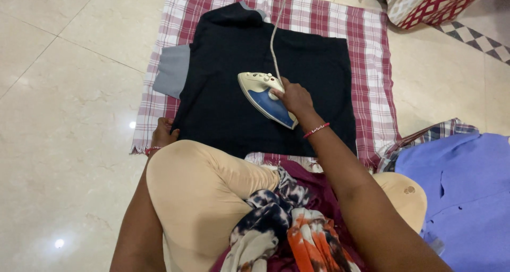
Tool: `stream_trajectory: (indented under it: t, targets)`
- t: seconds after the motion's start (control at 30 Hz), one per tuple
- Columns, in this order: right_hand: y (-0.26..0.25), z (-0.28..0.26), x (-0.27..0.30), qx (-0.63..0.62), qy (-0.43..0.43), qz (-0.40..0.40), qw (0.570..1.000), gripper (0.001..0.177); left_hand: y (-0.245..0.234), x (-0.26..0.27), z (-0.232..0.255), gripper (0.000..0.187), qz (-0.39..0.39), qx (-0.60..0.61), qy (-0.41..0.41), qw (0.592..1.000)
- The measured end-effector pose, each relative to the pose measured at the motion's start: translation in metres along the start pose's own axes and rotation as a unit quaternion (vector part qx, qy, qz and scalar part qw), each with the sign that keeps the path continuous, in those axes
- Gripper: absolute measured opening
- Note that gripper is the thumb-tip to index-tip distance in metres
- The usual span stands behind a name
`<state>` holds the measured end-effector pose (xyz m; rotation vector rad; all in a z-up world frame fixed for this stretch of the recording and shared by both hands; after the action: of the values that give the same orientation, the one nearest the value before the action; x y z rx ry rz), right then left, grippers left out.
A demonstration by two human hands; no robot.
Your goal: The person irons a black shirt laid on a checkered cloth on the floor. They use a handheld iron to smooth the fabric, periodically lifting and repositioning the shirt to cover different areas.
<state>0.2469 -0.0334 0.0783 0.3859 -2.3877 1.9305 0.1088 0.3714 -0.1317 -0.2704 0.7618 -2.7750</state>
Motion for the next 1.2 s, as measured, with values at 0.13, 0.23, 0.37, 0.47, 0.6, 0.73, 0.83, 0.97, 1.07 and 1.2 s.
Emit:
stream_trajectory:
  t: [0.13, 0.23, 0.37, 0.47, 0.6, 0.73, 0.83, 0.97, 1.07, 1.2]
  targets:
    - [-0.005, 0.037, 0.010, -0.020, 0.025, 0.032, 0.999, 0.063, -0.002, -0.006, -0.010, 0.043, -0.016, -0.018, 0.017, 1.000]
    - [-0.008, 0.065, 0.016, -0.021, 0.056, 0.054, 0.997, 0.062, -0.005, -0.006, -0.013, 0.046, -0.030, -0.041, -0.019, 0.999]
    - [-0.012, 0.091, 0.026, -0.037, 0.078, 0.063, 0.994, 0.062, -0.029, -0.003, 0.007, 0.059, -0.123, -0.025, -0.104, 0.987]
    - [-0.016, 0.103, 0.030, -0.055, 0.065, 0.053, 0.995, 0.063, -0.059, -0.008, 0.053, 0.060, -0.186, -0.037, -0.161, 0.969]
    - [-0.017, 0.110, 0.031, -0.010, -0.006, 0.000, 1.000, 0.067, -0.081, -0.017, 0.164, 0.052, -0.147, -0.015, 0.019, 0.989]
    - [-0.017, 0.121, 0.025, -0.042, -0.097, -0.051, 0.993, 0.066, -0.029, -0.015, 0.248, 0.048, -0.190, 0.019, 0.102, 0.976]
    - [-0.017, 0.135, 0.024, -0.056, -0.126, -0.133, 0.981, 0.066, 0.018, -0.017, 0.255, 0.047, -0.227, -0.061, 0.071, 0.969]
    - [-0.019, 0.145, 0.032, -0.058, -0.102, -0.170, 0.978, 0.066, 0.052, -0.030, 0.221, 0.055, -0.253, -0.269, 0.111, 0.923]
    - [-0.023, 0.132, 0.035, -0.043, -0.119, -0.155, 0.980, 0.066, 0.060, -0.048, 0.190, 0.062, -0.270, -0.296, 0.046, 0.915]
    - [-0.016, 0.102, 0.040, -0.023, -0.155, -0.178, 0.971, 0.068, 0.062, -0.065, 0.160, 0.070, -0.301, -0.288, -0.035, 0.909]
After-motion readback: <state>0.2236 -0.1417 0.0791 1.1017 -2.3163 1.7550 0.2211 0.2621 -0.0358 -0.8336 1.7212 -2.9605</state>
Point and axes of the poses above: each hand's wrist, its own x-axis away from the middle knuckle, its own y-axis out of the palm, z = x × y, the point moved 3 cm from there along -x, towards the middle knuckle, and after that the axes turned 3 degrees about -z, right-handed, at the moved point
